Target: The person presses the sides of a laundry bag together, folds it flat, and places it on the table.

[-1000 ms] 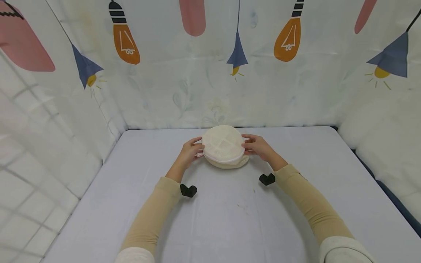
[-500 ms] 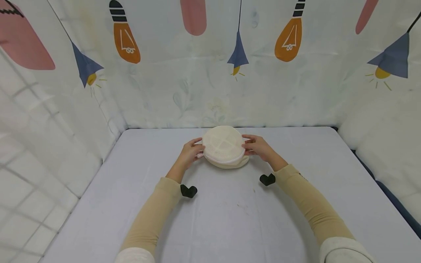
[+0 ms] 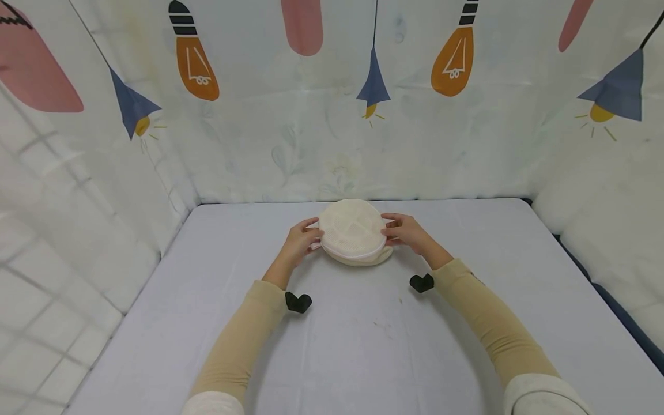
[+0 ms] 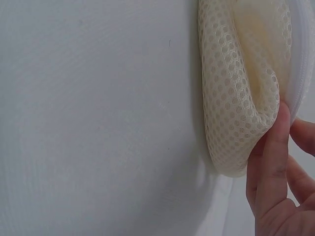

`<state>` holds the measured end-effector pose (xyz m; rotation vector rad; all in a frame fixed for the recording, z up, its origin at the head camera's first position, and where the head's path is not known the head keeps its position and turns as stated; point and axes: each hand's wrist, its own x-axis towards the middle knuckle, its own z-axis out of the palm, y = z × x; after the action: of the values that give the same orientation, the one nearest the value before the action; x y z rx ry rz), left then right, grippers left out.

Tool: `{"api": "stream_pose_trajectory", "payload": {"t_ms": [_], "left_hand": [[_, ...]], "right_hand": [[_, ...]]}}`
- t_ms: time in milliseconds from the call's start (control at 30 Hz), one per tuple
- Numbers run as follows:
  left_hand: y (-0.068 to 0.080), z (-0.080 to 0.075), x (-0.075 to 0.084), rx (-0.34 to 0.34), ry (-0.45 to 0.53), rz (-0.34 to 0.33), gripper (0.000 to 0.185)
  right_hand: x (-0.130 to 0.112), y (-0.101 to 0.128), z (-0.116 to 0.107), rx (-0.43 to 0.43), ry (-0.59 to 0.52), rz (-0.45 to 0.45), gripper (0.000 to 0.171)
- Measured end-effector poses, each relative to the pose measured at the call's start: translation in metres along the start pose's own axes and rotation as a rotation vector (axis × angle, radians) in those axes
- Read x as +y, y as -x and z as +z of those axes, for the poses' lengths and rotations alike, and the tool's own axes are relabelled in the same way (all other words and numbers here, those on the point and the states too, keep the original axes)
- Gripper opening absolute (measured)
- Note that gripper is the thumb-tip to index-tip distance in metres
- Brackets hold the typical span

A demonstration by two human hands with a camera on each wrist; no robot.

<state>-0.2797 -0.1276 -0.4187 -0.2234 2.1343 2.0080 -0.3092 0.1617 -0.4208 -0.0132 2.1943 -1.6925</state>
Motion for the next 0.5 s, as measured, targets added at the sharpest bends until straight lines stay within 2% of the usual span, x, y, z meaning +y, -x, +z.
{"api": "stream_pose_trajectory", "payload": {"t_ms": [67, 200, 300, 500], "left_hand": [[0.005, 0.001, 0.005, -0.009, -0.005, -0.009, 0.057], [0.005, -0.001, 0.007, -0.026, -0.006, -0.026, 0.058], [-0.005, -0.003, -0.003, -0.022, 0.004, -0.022, 0.059], [-0.004, -0.002, -0.006, -0.020, -0.018, 0.000, 0.059]], "right_hand": [[0.000, 0.000, 0.000, 0.002, 0.006, 0.007, 0.062], [0.000, 0.000, 0.000, 0.003, 0.002, 0.004, 0.062], [0.000, 0.000, 0.001, 0.000, 0.000, 0.003, 0.062], [0.002, -0.004, 0.000, 0.000, 0.012, 0.012, 0.062]]}}
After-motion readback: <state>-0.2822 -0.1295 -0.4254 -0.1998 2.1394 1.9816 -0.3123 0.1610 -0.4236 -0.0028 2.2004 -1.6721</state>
